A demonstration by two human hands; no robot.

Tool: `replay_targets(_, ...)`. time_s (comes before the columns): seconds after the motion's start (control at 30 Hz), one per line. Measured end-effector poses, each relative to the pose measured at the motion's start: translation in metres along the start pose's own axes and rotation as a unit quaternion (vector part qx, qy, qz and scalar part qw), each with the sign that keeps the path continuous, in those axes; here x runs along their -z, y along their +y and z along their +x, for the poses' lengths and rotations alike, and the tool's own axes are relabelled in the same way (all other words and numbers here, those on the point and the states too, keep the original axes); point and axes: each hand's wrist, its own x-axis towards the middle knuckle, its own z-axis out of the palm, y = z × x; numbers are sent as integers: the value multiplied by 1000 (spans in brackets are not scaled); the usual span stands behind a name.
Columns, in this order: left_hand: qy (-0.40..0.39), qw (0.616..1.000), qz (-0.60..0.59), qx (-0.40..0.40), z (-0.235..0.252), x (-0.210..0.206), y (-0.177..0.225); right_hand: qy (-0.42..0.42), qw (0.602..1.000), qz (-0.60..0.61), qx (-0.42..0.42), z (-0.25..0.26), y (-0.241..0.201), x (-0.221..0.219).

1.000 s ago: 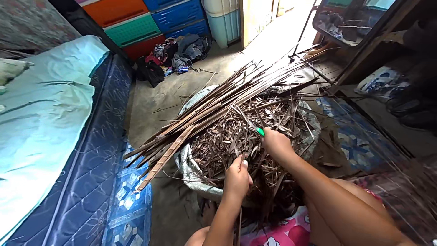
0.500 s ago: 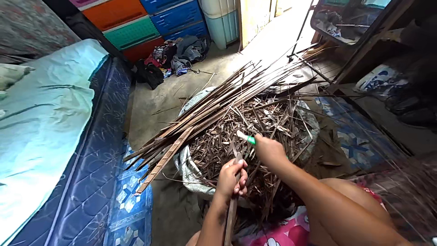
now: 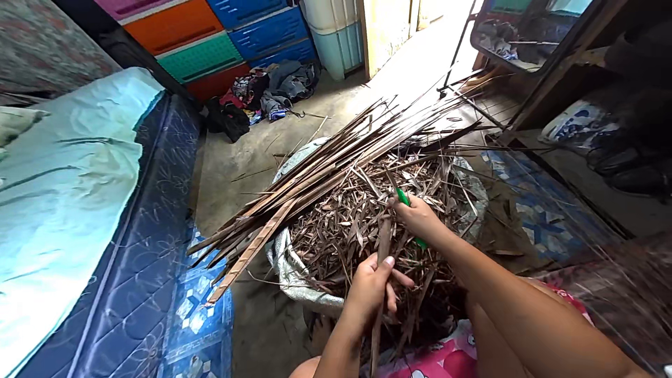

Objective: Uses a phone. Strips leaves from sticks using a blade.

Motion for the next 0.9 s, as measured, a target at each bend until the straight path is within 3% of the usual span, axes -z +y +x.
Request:
replay_targets(0.07,96,985,144,-1,9,1,-1,-29,987,-157,19,-10,-8,1)
replay_targets(0.13,164,943,290,25,16,4,3,-102,952,-288,23,-32,-18,-12)
replay_targets(0.23,214,910,353,42,20,7,7,-194,886,-421,-21,-63,-25,-38)
replay_targets(0.3,225,898,375,45,18,6,8,-181,868,-459,-49,-70,-24,-50)
replay_targets(0.53,217,888,402,44,24,6,13,-41,870,-490,-36,-33,-16,-59)
replay_targets(0.63,193,896,398,31,19,0,7,-7,885,-458,-85,-13,-13,-43)
replay_targets(0.73,187,899,395,22,14,-1,0,-46,890,-442,-97,-11,-19,-22)
replay_targets(0.8,207,895,395,20,16,4,4,-114,895,-427,-64,-32,-24,-29)
replay_targets(0.9,221,893,388,55,17,8,16,-196,869,-450,-68,-62,-24,-48)
